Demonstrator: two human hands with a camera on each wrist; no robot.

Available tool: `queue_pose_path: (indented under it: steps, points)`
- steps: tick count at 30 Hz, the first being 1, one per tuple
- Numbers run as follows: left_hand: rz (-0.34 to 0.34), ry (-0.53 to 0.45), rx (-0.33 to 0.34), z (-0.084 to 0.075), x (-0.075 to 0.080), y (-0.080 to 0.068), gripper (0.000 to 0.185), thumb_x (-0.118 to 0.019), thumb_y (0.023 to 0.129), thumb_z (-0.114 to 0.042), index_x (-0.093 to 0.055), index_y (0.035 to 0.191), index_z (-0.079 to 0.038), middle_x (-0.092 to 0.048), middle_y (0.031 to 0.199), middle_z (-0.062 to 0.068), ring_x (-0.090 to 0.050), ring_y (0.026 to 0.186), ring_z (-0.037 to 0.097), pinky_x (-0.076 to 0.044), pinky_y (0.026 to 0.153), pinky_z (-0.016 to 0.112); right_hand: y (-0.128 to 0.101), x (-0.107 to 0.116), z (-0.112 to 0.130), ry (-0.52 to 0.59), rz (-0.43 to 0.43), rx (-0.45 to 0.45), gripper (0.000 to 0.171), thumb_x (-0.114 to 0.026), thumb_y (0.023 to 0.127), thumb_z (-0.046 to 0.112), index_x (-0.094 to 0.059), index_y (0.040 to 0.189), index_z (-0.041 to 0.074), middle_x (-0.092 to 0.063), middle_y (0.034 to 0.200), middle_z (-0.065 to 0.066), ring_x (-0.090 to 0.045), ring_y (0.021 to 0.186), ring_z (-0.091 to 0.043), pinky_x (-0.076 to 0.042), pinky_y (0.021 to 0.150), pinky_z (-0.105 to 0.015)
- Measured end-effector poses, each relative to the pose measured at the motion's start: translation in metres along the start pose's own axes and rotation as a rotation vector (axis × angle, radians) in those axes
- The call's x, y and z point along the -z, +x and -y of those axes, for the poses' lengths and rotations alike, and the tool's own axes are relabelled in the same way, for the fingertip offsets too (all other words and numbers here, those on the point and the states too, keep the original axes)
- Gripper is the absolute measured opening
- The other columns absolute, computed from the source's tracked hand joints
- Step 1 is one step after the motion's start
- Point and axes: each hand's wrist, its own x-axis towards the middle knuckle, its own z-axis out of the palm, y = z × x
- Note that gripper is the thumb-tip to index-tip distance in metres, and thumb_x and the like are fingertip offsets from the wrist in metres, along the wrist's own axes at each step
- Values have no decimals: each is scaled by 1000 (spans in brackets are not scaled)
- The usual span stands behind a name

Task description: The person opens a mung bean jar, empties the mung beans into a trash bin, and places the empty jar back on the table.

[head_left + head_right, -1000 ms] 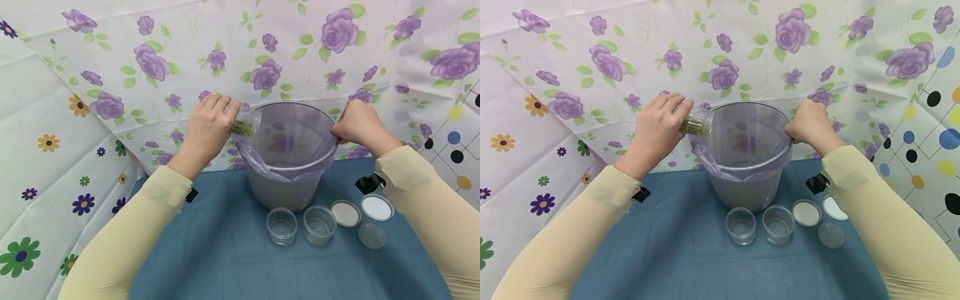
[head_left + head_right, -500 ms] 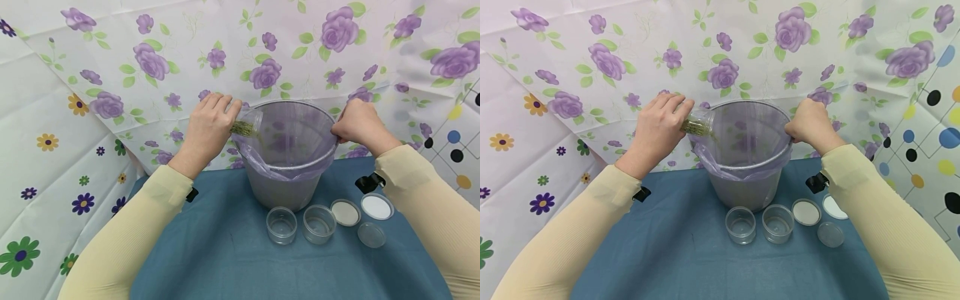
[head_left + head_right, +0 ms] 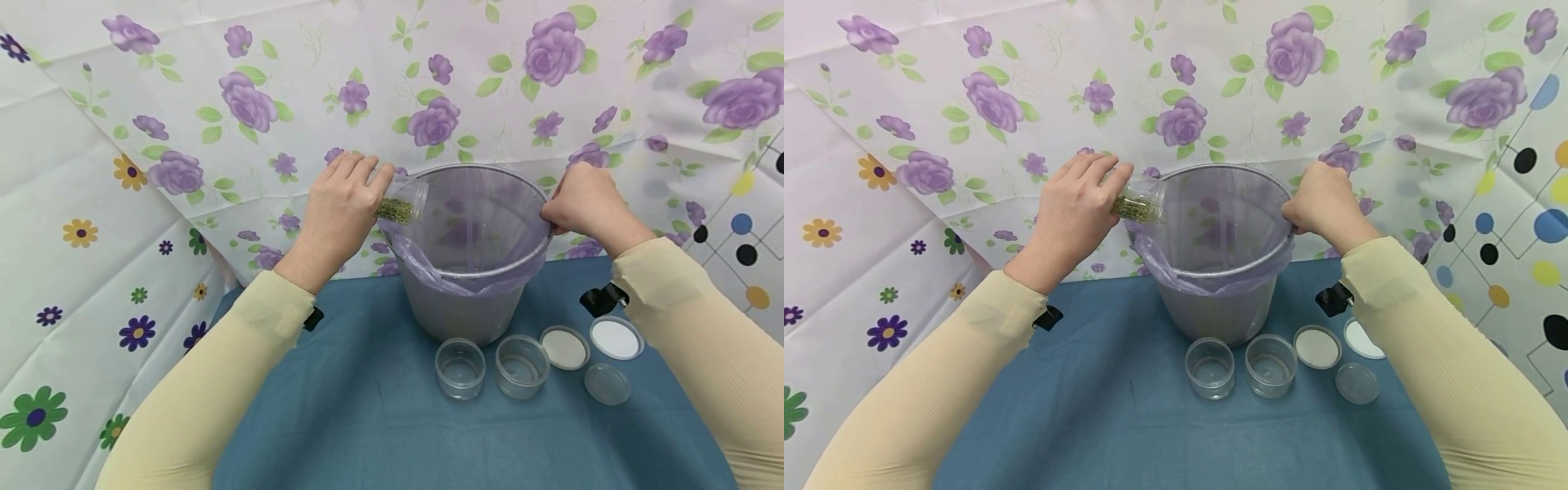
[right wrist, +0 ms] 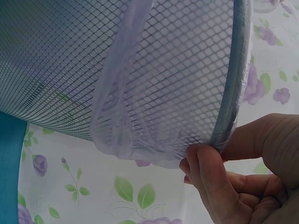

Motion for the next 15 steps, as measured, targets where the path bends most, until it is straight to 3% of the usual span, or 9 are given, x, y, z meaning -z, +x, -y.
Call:
queue_pose_path:
  steps: [15]
  points:
    - [-40,19,-18,-2,0,1,24,-54,90,2,-64,109,-8,-67,110,12,-61,104,28,-46,101,40,-1,-2,0,15,-6,4,22,-57,73,12,-69,57,4,-62,46,-3,-58,45,-22,-40,42,-31]
